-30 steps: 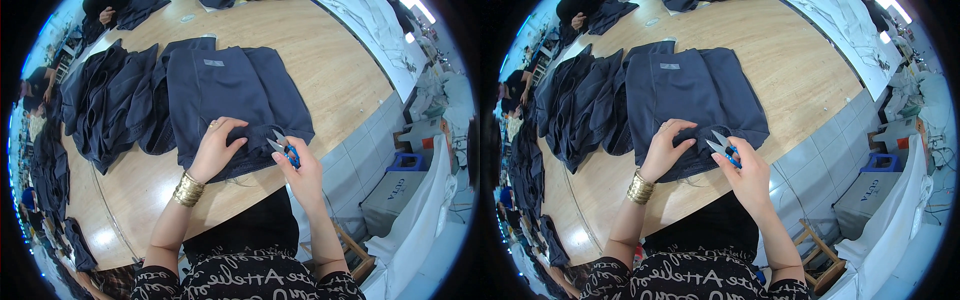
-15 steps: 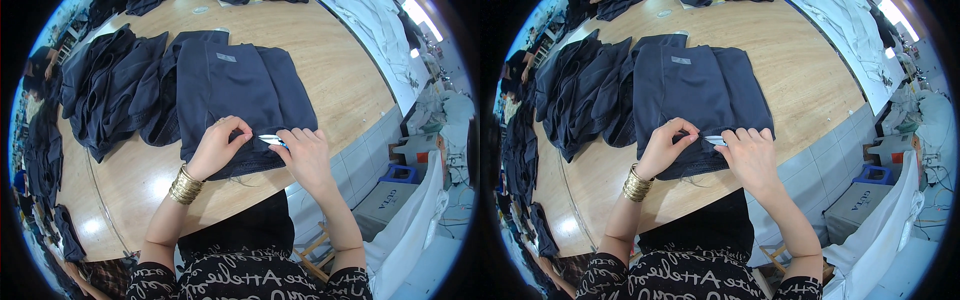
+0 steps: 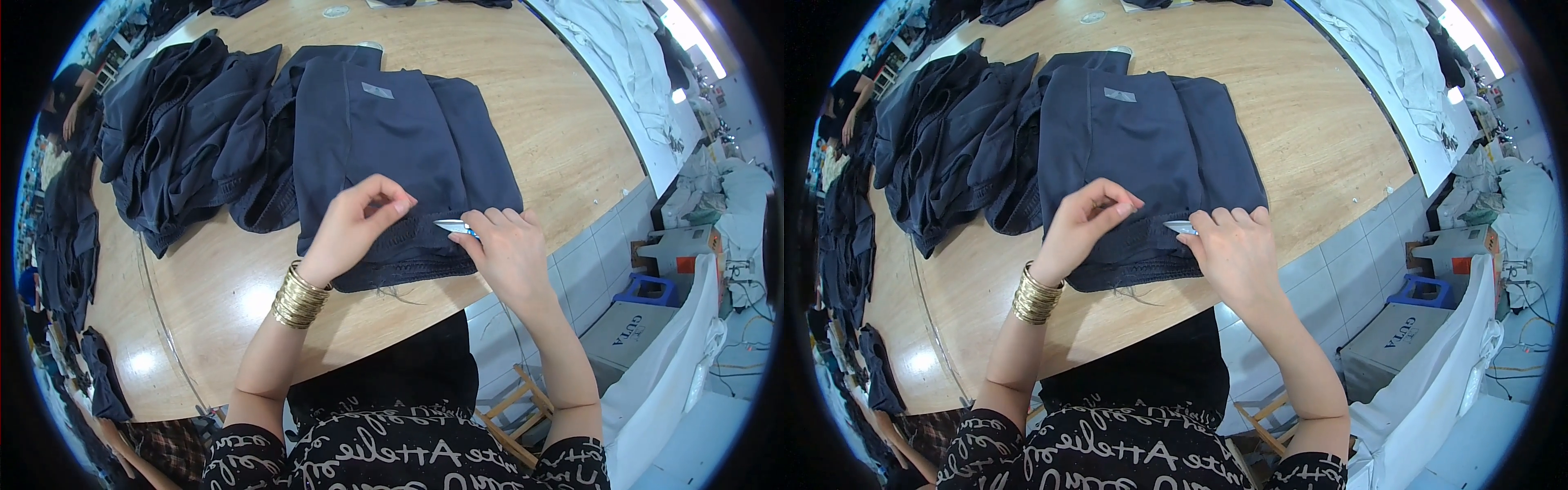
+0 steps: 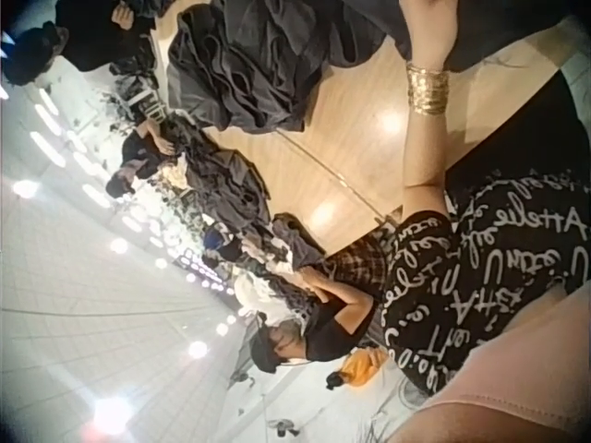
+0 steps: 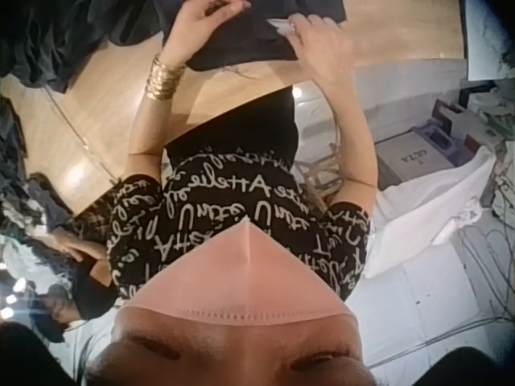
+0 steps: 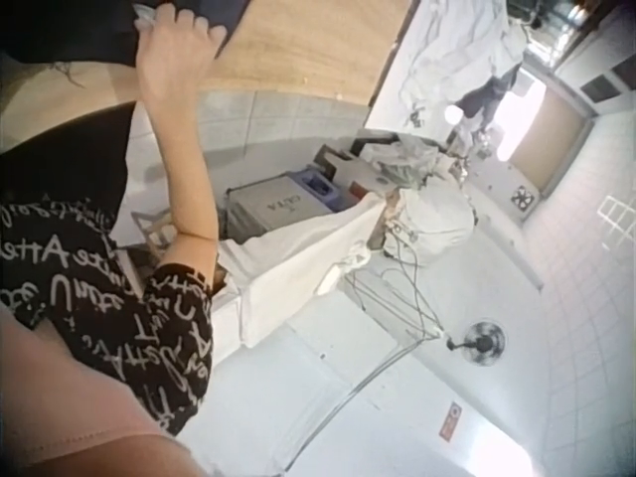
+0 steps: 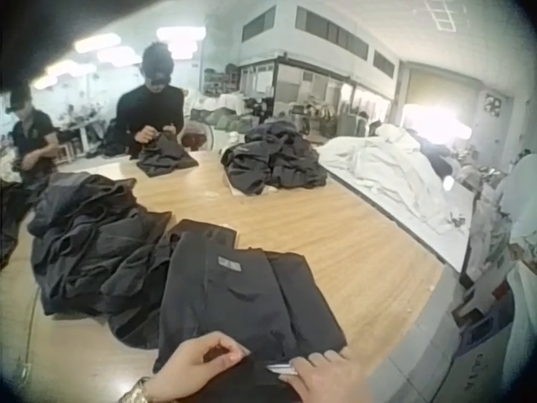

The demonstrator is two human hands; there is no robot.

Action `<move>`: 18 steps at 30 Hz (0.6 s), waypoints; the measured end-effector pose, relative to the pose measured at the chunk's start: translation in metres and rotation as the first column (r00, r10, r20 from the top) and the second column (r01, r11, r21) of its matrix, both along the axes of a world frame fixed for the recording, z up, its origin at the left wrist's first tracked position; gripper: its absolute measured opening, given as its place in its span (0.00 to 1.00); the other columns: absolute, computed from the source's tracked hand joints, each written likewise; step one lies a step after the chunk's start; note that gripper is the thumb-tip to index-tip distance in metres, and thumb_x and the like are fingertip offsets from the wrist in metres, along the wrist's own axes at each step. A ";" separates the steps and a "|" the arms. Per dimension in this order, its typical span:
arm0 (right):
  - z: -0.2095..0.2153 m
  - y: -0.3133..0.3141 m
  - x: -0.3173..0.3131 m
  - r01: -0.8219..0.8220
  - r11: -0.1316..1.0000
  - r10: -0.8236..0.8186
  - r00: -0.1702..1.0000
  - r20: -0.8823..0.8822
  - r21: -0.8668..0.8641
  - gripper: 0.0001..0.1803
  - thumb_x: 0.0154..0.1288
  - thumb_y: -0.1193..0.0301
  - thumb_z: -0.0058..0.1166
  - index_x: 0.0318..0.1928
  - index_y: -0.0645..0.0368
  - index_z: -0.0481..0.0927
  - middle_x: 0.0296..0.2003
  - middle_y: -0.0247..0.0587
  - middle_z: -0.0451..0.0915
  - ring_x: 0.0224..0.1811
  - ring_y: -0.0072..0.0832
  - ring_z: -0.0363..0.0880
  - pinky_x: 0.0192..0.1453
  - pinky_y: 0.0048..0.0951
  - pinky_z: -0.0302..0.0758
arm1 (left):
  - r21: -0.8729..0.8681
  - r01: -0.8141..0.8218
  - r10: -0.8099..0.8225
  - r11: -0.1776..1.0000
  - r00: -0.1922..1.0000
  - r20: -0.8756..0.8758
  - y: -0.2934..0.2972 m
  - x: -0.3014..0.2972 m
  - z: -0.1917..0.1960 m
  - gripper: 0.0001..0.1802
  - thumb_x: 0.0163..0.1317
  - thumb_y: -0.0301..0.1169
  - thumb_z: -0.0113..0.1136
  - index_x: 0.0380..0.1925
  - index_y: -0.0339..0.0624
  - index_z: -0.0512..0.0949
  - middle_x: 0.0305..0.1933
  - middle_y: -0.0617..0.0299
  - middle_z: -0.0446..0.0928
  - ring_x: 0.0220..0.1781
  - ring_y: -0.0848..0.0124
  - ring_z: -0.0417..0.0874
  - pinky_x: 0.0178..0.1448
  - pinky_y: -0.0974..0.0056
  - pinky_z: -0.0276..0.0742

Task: Trimming loose threads from the waistband and seams of gray trousers in a garment factory.

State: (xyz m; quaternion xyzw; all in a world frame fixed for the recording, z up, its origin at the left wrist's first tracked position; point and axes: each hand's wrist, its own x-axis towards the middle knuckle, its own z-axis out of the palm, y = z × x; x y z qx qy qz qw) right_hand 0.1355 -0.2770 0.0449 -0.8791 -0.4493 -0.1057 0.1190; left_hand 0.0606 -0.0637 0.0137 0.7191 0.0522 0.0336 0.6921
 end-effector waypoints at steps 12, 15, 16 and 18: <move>0.004 -0.012 0.006 0.176 0.965 -0.136 0.970 -0.199 0.196 0.13 0.59 0.60 0.61 0.36 0.55 0.80 0.23 0.34 0.76 0.28 0.30 0.75 0.36 0.33 0.64 | -0.517 0.370 -0.324 0.772 0.929 0.181 -0.014 -0.056 0.057 0.04 0.67 0.24 0.53 0.39 0.36 0.72 0.31 0.57 0.77 0.32 0.70 0.82 0.35 0.68 0.81; 0.011 0.002 0.005 0.175 0.955 -0.120 0.966 -0.228 0.241 0.14 0.59 0.60 0.61 0.39 0.56 0.80 0.24 0.35 0.76 0.29 0.31 0.76 0.36 0.33 0.64 | -0.392 0.567 -0.573 0.724 0.811 0.115 -0.114 -0.066 0.019 0.03 0.67 0.28 0.54 0.36 0.40 0.72 0.31 0.62 0.76 0.36 0.75 0.80 0.42 0.68 0.77; 0.012 0.004 0.005 0.175 0.955 -0.121 0.967 -0.225 0.239 0.14 0.59 0.60 0.61 0.39 0.56 0.80 0.24 0.35 0.76 0.29 0.31 0.76 0.36 0.33 0.64 | -0.193 0.661 -0.658 0.725 0.748 0.086 -0.142 -0.068 0.009 0.05 0.66 0.30 0.53 0.34 0.41 0.71 0.30 0.59 0.75 0.33 0.69 0.79 0.39 0.63 0.75; 0.016 0.002 0.004 0.179 0.945 -0.120 0.968 -0.218 0.273 0.15 0.59 0.59 0.61 0.40 0.56 0.79 0.25 0.35 0.77 0.28 0.31 0.75 0.35 0.33 0.64 | -0.155 0.851 -0.858 0.502 0.513 0.038 -0.191 -0.073 -0.008 0.07 0.66 0.30 0.52 0.36 0.38 0.72 0.33 0.57 0.77 0.38 0.62 0.80 0.43 0.60 0.75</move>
